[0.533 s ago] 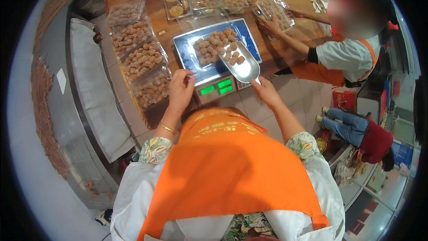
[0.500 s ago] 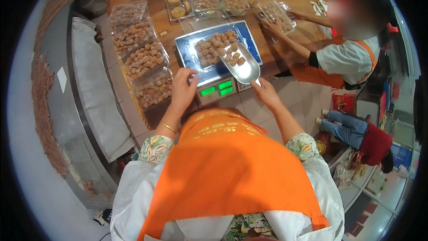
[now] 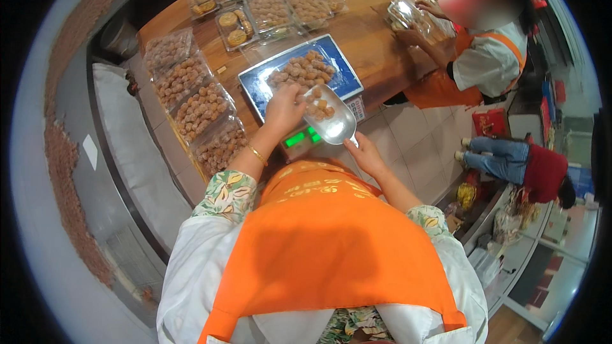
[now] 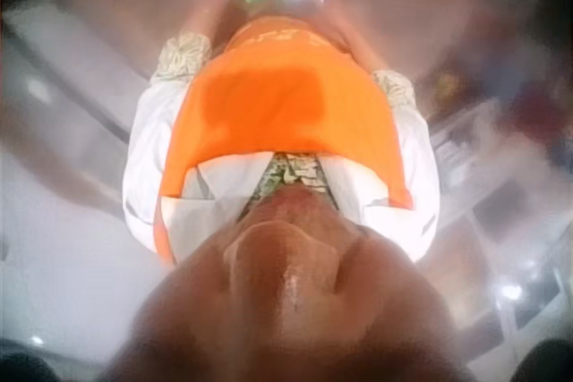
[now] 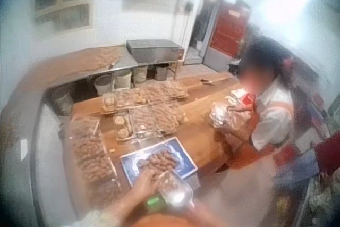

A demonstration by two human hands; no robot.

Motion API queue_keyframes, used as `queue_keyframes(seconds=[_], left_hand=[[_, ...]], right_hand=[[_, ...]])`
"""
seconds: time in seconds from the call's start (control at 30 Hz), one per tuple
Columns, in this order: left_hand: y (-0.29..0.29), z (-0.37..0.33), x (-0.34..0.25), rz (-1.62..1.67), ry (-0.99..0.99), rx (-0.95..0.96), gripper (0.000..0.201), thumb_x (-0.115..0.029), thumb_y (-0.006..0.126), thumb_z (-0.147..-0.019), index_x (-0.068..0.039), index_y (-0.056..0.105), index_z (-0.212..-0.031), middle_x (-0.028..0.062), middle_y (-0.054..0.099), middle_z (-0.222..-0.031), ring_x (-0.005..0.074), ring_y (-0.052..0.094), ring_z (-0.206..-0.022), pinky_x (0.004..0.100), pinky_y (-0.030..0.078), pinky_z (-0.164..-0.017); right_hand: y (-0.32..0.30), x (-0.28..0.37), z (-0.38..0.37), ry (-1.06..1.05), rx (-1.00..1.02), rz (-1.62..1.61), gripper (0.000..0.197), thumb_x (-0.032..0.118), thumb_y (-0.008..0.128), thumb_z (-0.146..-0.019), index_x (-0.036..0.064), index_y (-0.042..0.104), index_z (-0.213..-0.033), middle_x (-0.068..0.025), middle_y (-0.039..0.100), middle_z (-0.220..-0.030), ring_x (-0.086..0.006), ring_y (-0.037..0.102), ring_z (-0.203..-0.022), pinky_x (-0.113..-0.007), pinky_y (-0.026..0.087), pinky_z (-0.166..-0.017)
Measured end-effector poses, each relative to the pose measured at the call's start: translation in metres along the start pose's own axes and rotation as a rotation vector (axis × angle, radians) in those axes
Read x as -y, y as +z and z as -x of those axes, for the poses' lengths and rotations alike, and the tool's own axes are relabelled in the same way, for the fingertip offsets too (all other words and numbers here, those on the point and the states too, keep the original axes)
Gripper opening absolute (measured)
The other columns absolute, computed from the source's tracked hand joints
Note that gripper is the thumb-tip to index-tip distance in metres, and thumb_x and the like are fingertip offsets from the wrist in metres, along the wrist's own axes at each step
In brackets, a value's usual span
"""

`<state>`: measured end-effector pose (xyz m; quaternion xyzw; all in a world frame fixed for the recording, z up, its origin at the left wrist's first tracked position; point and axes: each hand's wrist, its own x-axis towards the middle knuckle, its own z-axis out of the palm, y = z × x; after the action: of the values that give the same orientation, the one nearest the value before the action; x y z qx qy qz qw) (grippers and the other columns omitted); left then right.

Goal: The person scoops small round snacks from a wire rack onto a digital scale, then transfers them into clear plastic containers. They repeat this process, filling several containers and arranging them on the counter.

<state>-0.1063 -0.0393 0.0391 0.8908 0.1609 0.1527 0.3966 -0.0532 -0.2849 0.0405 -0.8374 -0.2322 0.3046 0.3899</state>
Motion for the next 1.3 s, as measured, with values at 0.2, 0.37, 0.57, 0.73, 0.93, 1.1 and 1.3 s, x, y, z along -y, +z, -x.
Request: queue_keyframes(seconds=[0.2,0.37,0.57,0.73,0.93,1.1,1.3], left_hand=[[0.020,-0.038,-0.005,0.006,0.193,-0.100,0.017,-0.010,0.059,-0.070,-0.005,0.055,-0.085,0.0150,0.055,-0.079,0.0329,0.053,-0.080,0.0411,0.041,-0.069],[0.036,-0.083,0.001,-0.170,0.411,0.041,0.015,-0.009,0.060,-0.066,-0.008,0.057,-0.081,0.0117,0.057,-0.083,0.0300,0.052,-0.088,0.0399,0.041,-0.072],[0.008,-0.076,0.006,-0.148,0.479,-0.145,0.011,-0.007,0.062,-0.065,-0.005,0.056,-0.074,0.0086,0.057,-0.087,0.0287,0.051,-0.088,0.0395,0.041,-0.075],[-0.033,-0.001,0.020,-0.213,0.267,-0.239,0.012,-0.006,0.065,-0.065,-0.004,0.054,-0.070,0.0104,0.057,-0.087,0.0301,0.051,-0.086,0.0389,0.041,-0.076],[-0.048,0.094,0.042,-0.202,-0.002,-0.156,0.017,-0.010,0.067,-0.067,-0.003,0.051,-0.063,0.0103,0.057,-0.086,0.0297,0.051,-0.085,0.0387,0.041,-0.074],[-0.040,0.096,0.037,-0.108,-0.046,-0.184,0.012,-0.009,0.064,-0.070,-0.003,0.053,-0.074,0.0104,0.056,-0.086,0.0301,0.050,-0.085,0.0380,0.040,-0.075],[-0.018,0.053,0.034,-0.101,0.125,-0.181,0.014,-0.006,0.060,-0.070,-0.007,0.057,-0.083,0.0085,0.054,-0.086,0.0287,0.050,-0.086,0.0383,0.040,-0.075]], right_hand=[[0.000,-0.003,0.031,0.192,-0.034,0.035,0.032,0.029,0.051,-0.086,-0.0014,0.053,-0.098,-0.0098,0.057,-0.076,-0.0137,0.045,-0.066,-0.030,0.040,-0.061],[-0.005,-0.017,0.055,0.204,-0.153,-0.020,0.034,0.031,0.053,-0.084,-0.0020,0.053,-0.094,-0.0170,0.057,-0.074,-0.0221,0.048,-0.061,-0.034,0.041,-0.060],[-0.010,-0.032,0.062,0.199,-0.191,-0.116,0.034,0.030,0.053,-0.085,-0.0021,0.053,-0.095,-0.0140,0.054,-0.070,-0.0177,0.043,-0.059,-0.032,0.040,-0.058],[-0.011,-0.028,0.063,0.197,-0.197,-0.129,0.034,0.030,0.052,-0.085,-0.0020,0.052,-0.097,-0.0118,0.054,-0.072,-0.0158,0.043,-0.059,-0.031,0.040,-0.058],[-0.017,-0.023,0.054,0.292,-0.072,-0.130,0.034,0.031,0.051,-0.086,-0.0010,0.052,-0.099,-0.0102,0.056,-0.074,-0.0163,0.048,-0.064,-0.031,0.041,-0.063],[-0.018,-0.022,0.047,0.324,-0.068,-0.052,0.033,0.031,0.050,-0.086,-0.0005,0.052,-0.095,-0.0085,0.055,-0.075,-0.0163,0.049,-0.067,-0.031,0.041,-0.063],[-0.018,-0.021,0.048,0.263,-0.095,-0.056,0.034,0.031,0.051,-0.086,-0.0018,0.052,-0.094,-0.0090,0.056,-0.075,-0.0167,0.049,-0.067,-0.031,0.040,-0.063]])
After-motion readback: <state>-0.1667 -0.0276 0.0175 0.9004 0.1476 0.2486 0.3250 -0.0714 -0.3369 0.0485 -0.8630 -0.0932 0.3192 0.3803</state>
